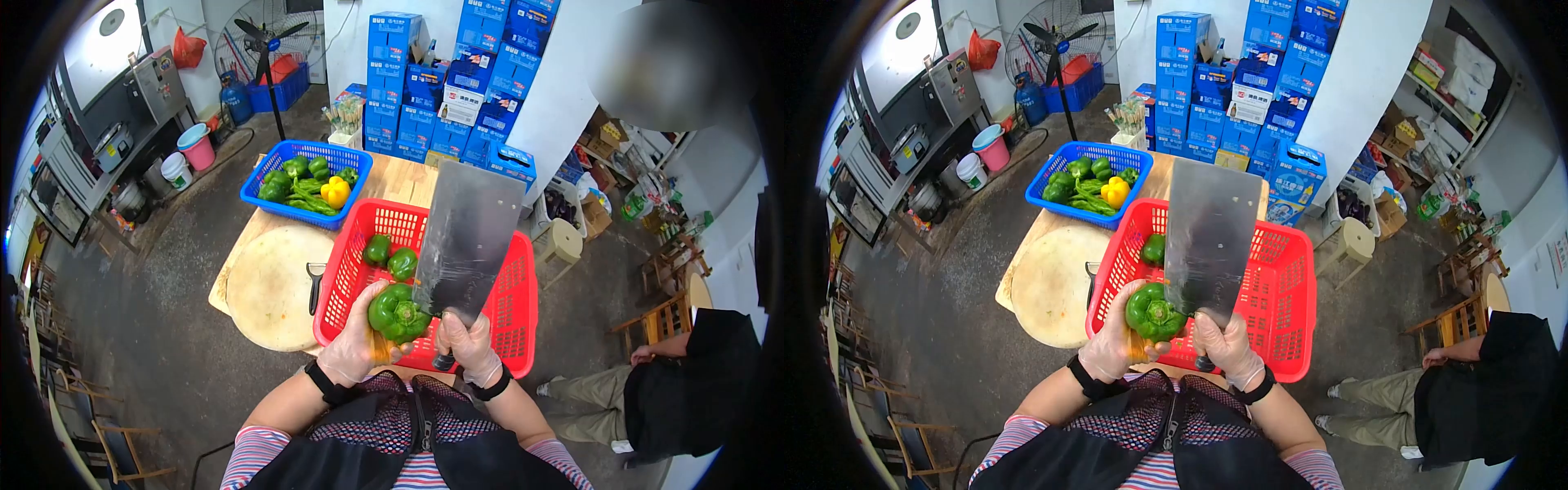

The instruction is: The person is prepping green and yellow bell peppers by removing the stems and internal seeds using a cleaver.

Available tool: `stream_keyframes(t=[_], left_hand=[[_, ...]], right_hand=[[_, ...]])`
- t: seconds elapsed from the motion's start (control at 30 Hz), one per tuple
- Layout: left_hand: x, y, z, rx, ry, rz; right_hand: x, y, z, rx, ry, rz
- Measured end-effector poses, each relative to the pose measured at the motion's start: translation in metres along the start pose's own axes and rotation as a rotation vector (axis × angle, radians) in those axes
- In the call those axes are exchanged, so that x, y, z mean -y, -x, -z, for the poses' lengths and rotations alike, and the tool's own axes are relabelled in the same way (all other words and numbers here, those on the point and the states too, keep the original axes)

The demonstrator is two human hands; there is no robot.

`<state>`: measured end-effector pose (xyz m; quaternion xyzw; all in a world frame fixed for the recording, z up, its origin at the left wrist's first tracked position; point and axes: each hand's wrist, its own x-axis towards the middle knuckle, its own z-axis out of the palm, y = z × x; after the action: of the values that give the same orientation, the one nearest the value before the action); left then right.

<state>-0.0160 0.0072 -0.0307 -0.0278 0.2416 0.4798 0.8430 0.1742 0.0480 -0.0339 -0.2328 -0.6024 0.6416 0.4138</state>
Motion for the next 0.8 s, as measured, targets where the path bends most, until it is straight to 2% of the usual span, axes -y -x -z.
stream_keyframes(t=[0.17,0.23,0.37,0.43,0.47,0.53,0.63,0.73,0.8], left_hand=[[0.006,-0.006,0.003,0.068,0.031,0.121],[0.008,-0.004,-0.003,0.014,0.040,0.058],[0.005,-0.003,-0.005,0.030,-0.024,0.032],[0.006,-0.007,-0.009,-0.102,0.053,0.011],[0.006,-0.008,-0.013,-0.101,0.052,0.010],[0.010,-0.009,-0.020,-0.192,0.038,-0.132],[0.007,-0.010,-0.019,-0.158,-0.003,-0.211],[0.004,-0.013,-0.017,-0.166,0.018,-0.199],[0.005,-0.016,-0.012,-0.157,0.029,-0.215]], right_hand=[[0.000,0.001,0.008,0.076,0.127,-0.006],[0.000,0.001,0.009,0.100,0.127,-0.007],[-0.001,-0.001,0.006,0.071,0.056,-0.006],[-0.005,-0.003,0.005,0.057,-0.013,-0.026],[-0.006,-0.004,0.003,0.057,-0.012,-0.024],[-0.009,-0.004,-0.003,-0.040,-0.053,-0.060],[-0.006,-0.008,-0.008,-0.090,-0.185,-0.161],[-0.003,-0.013,-0.008,-0.150,-0.284,-0.254],[-0.007,-0.014,-0.003,-0.113,-0.304,-0.265]])
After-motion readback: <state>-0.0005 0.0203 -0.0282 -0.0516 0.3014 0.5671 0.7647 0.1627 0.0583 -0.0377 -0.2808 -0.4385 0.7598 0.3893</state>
